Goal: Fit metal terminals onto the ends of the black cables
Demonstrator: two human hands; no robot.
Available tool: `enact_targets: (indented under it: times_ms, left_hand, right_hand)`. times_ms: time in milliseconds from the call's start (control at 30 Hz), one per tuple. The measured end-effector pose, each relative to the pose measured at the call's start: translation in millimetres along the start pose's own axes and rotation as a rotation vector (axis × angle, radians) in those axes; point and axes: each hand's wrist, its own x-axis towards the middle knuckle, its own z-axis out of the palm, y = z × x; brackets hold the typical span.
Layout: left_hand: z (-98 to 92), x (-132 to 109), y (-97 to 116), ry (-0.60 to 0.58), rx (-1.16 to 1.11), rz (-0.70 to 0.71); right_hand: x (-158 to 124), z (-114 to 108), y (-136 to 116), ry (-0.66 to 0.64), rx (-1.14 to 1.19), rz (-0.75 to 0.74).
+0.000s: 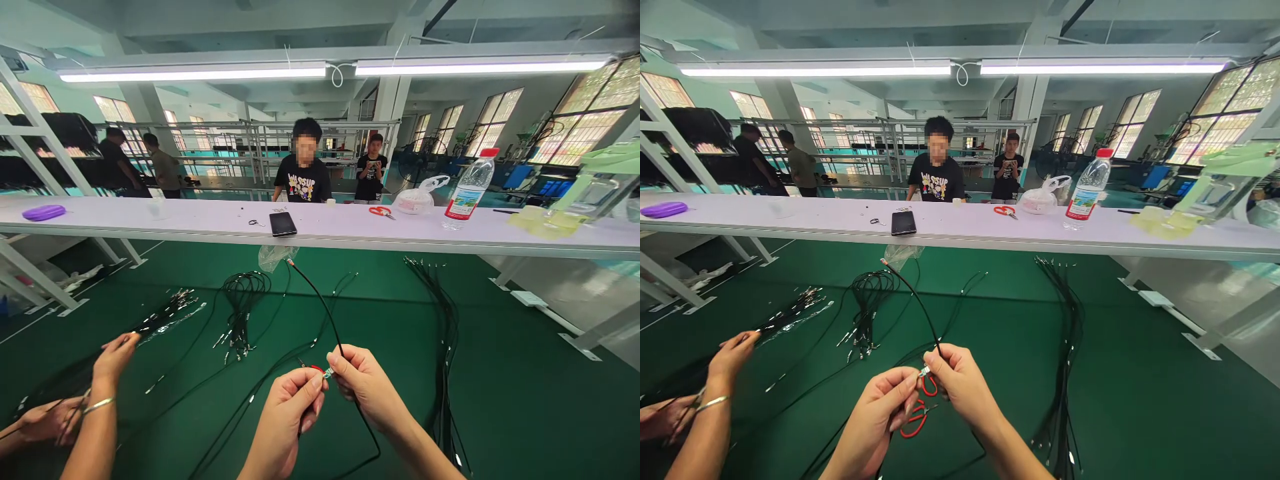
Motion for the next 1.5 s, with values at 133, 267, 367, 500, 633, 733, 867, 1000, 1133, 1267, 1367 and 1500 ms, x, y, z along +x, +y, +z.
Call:
enact_targets:
  times_ms: [133, 267, 367, 500, 633, 733, 867, 1000, 1133, 1267, 1367, 1500]
  left_hand:
    - [-0.6, -1, -1, 0.089, 0.119, 0.051]
    - [-0.9, -2, -5, 0.19, 0.302, 0.195]
    - [-0.5, -3, -5, 0.276, 0.346, 0.265]
    - [-3.0, -3, -5, 0.252, 0.336, 0.319]
    - [-6.7, -2, -4, 0.208, 0.296, 0.313]
    - [-5.9, -2, -1, 0.201, 0.29, 0.301]
    - [-3.2, -2, 1, 0.213, 0.278, 0.264]
    - [-4.1, -1, -1, 0.215, 0.258, 0.251]
    - [-6.7, 1, -5, 0.202, 0.253, 0.234]
    - [-6.9, 1, -6, 0.194, 0.201, 0.172]
    - [-6.4, 0, -7, 0.184, 0.161, 0.133]
    - [-7.6, -2, -9, 0.169, 0.177, 0.134]
  right_hand:
    - [-1, 1, 0, 0.044, -0.068, -0.012]
    - [-3, 2, -4, 0.041, -0.143, 0.042]
    - [-5, 5, -6, 0.01, -0.092, 0.041]
    - [-7, 6, -5, -0.001, -0.065, -0.016]
    - [-7, 3, 0, -0.023, -0.078, -0.049]
    - [-7, 1, 2, -0.036, -0.081, -0.056]
    - [-8, 2, 2, -0.032, -0.097, -0.063]
    - [-8, 3, 2, -0.026, -0.091, -0.049]
    - [-7, 2, 4, -0.046, -0.029, -0.032]
    - [-6, 2, 6, -0.051, 0.026, -0.009]
    - [-5, 3, 8, -0.032, 0.044, 0.016]
    - [-3, 3, 10, -0.025, 0.088, 0.037]
